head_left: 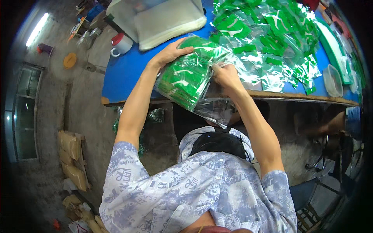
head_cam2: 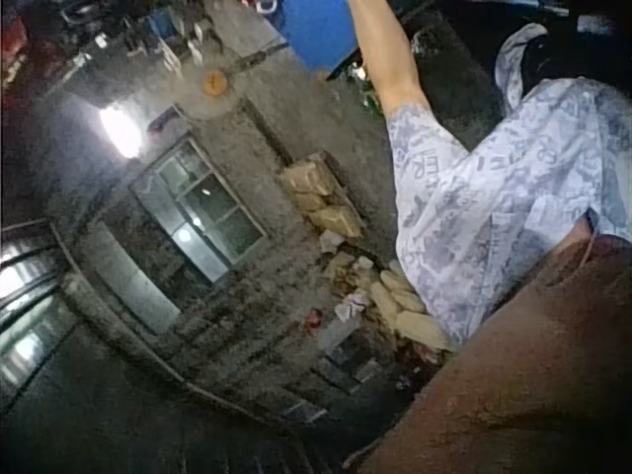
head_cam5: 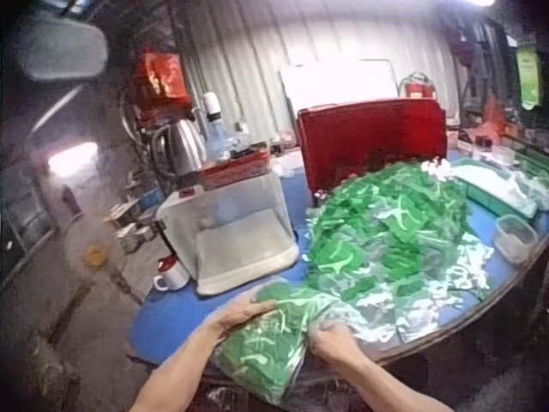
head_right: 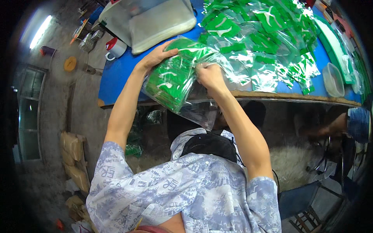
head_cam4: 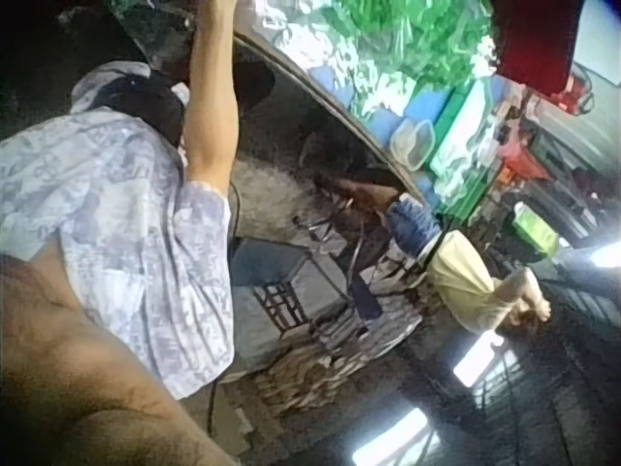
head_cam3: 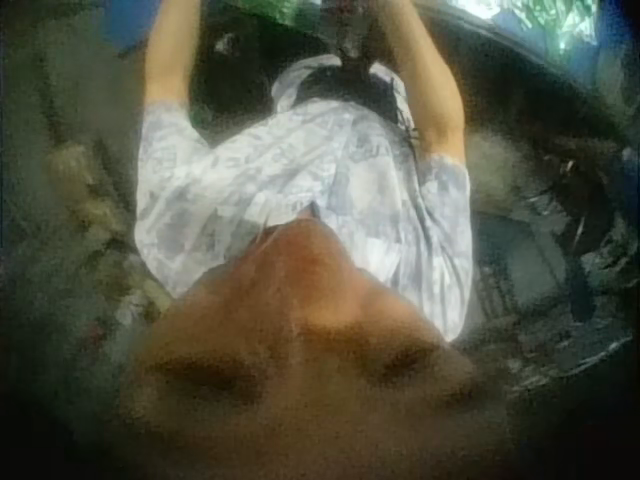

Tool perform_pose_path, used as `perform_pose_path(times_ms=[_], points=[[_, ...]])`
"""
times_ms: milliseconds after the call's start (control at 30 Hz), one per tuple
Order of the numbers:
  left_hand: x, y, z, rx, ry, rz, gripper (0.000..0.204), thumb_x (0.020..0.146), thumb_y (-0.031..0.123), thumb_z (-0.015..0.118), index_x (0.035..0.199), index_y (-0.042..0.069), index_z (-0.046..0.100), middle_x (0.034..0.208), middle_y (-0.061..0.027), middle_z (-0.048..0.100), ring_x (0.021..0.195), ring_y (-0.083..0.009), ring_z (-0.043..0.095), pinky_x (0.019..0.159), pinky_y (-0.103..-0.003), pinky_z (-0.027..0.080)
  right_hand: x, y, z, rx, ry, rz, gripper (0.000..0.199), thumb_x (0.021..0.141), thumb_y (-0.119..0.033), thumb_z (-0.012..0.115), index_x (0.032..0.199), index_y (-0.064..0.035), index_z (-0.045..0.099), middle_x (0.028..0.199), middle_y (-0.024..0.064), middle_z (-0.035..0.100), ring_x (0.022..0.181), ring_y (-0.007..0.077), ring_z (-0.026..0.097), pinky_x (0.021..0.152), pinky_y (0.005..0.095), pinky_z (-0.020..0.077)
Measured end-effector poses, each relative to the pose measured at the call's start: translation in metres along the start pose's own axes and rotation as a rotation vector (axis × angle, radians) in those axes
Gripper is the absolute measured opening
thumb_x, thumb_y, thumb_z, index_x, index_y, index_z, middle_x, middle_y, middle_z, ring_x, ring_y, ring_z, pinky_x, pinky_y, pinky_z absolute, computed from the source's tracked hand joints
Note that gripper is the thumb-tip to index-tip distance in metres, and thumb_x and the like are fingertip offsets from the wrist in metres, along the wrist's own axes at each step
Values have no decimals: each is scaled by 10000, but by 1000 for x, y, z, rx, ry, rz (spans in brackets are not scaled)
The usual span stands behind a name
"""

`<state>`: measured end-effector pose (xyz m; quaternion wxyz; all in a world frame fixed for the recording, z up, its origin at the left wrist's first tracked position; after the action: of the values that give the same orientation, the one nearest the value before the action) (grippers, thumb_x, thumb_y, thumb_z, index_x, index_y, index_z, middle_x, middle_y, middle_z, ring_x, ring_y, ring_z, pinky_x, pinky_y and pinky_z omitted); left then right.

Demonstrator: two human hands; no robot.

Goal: Organizing small green packets into stacks and placing them into larger clear plastic bags for bulk packaging.

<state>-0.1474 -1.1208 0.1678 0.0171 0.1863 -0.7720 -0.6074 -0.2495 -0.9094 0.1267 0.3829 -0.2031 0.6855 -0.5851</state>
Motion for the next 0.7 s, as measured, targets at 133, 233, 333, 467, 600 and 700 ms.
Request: perform_pose_path(times_ms=[133, 233, 333, 467, 600, 700], points=[[8, -8, 0, 75, 42, -24, 1006, 772, 507, 791, 1503, -2, 323, 1428, -189, 482, 1262, -223, 507, 1056, -319, 396, -24, 1, -19, 74, -161, -15, 254, 930, -245, 648, 829, -13, 670, 628, -31, 522, 529, 65, 417, 480, 264, 310], [6, 7, 5, 144, 44, -40, 1022, 774, 512, 786, 1505, -18, 305, 1434, -201, 473, 1269, -237, 505, 1064, -329, 392, -23, -4, 0, 1, -108, -31, 252, 946, -236, 632, 840, -10, 667, 629, -42, 521, 516, 54, 406, 468, 250, 300], [7, 4, -2, 285, 72, -3, 1074, 740, 544, 800, 1510, -11, 296, 1442, -218, 461, 1291, -265, 490, 1082, -349, 379, -30, -6, 12, 7, -220, 29, 270, 975, -276, 599, 868, -35, 656, 628, -31, 536, 509, 65, 476, 452, 225, 344], [11, 0, -5, 363, 93, 9, 1103, 704, 572, 813, 1503, -5, 318, 1440, -232, 459, 1297, -285, 485, 1092, -357, 371, -50, -4, -17, 146, -157, 10, 348, 971, -322, 602, 861, 6, 642, 661, 22, 591, 526, 98, 556, 494, 237, 444], [11, 15, 8, 490, 134, 16, 1055, 725, 603, 782, 1485, 7, 359, 1423, -240, 485, 1302, -302, 495, 1072, -377, 401, -35, -6, 18, 385, -21, -76, 343, 976, -325, 608, 875, 3, 625, 675, 27, 585, 555, 89, 544, 509, 222, 434], [-10, 18, 3, 508, 212, 29, 1008, 767, 595, 752, 1501, 38, 343, 1459, -232, 449, 1345, -322, 455, 1105, -393, 369, -44, 4, -5, 362, -203, -109, 357, 988, -325, 593, 875, 12, 621, 681, 20, 578, 559, 84, 537, 527, 224, 442]])
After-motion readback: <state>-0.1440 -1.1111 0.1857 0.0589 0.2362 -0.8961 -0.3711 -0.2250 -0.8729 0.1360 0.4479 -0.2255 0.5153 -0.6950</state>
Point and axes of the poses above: each hand's wrist, its own x-axis towards the middle knuckle, its own z-axis out of the palm, y = z × x, the point moved 2 cm from there along x, towards the middle knuckle
